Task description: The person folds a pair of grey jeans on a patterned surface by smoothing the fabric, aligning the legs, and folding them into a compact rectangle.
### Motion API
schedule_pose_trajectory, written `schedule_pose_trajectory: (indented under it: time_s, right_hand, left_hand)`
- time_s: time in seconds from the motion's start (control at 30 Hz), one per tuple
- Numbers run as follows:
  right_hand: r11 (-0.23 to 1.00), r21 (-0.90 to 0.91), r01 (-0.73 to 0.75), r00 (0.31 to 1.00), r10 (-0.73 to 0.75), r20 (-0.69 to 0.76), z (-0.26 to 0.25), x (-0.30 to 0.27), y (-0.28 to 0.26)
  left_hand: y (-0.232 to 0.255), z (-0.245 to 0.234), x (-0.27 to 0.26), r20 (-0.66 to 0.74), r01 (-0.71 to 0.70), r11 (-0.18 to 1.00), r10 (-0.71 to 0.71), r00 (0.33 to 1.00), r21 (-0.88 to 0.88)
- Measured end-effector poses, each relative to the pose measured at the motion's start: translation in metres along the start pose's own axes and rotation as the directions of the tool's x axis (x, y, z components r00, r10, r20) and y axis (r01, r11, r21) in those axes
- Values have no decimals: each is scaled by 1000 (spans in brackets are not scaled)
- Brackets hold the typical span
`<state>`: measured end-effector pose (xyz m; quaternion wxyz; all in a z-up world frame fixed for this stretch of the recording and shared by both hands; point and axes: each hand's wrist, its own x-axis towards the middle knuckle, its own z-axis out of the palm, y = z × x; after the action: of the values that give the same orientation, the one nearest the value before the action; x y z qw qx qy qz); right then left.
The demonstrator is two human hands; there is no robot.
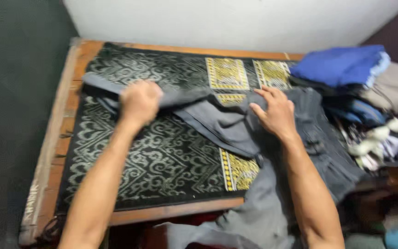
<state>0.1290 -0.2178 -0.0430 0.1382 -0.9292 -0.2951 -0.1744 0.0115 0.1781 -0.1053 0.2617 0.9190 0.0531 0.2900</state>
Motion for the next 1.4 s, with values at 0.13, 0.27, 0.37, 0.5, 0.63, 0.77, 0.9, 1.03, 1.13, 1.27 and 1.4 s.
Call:
schedule_pose_trajectory:
  time_s: [0.13, 0.27, 0.37, 0.5, 0.63, 0.77, 0.9, 1.03, 1.13, 1.27, 1.4]
  right_hand:
    - [973, 24, -229, 963, 230, -139, -35, -70, 56]
    - [794, 27, -608, 777, 601, -188, -69, -150, 107]
    - [565, -57, -823, 563, 797, -218, -80, -203, 127]
    - [457, -21, -889, 446, 857, -257, -67, -237, 142]
    - [405, 144, -903, 371, 903, -215, -54, -245, 160]
    - [562, 308, -768, 480, 823, -305, -61, -250, 163]
    - [711, 472, -521, 507, 703, -499, -94, -259, 142]
    - [703, 572, -423, 485, 709, -512, -130, -290, 120]
    - [426, 233, -874, 364, 893, -267, -136, -316, 94]
    - [527, -237, -816, 574, 787, -226, -125, -316, 74]
    - [756, 194, -624, 690, 651, -316, -110, -264, 67]
  left_hand:
    - [6, -31, 46, -396, 27, 957, 93, 914, 287]
    - [99, 8, 33, -349, -323, 827, 503, 791, 459]
    - [184, 58, -15, 35, -571, 816, 576, 817, -90]
    - [247, 84, -56, 426, -621, 763, 629, 651, -178]
    - [245, 99, -60, 362, -643, 740, 665, 654, -199]
    - [221, 110, -58, 247, -758, 650, 743, 621, -48]
    - [218, 107, -47, 206, -674, 738, 666, 717, -41]
    - [232, 91, -43, -11, -743, 659, 748, 664, -116]
    - [241, 81, -46, 330, -767, 600, 788, 519, -228]
    - [252, 80, -45, 667, -637, 724, 614, 422, -264]
    - [298, 127, -46, 398, -603, 665, 747, 533, -440]
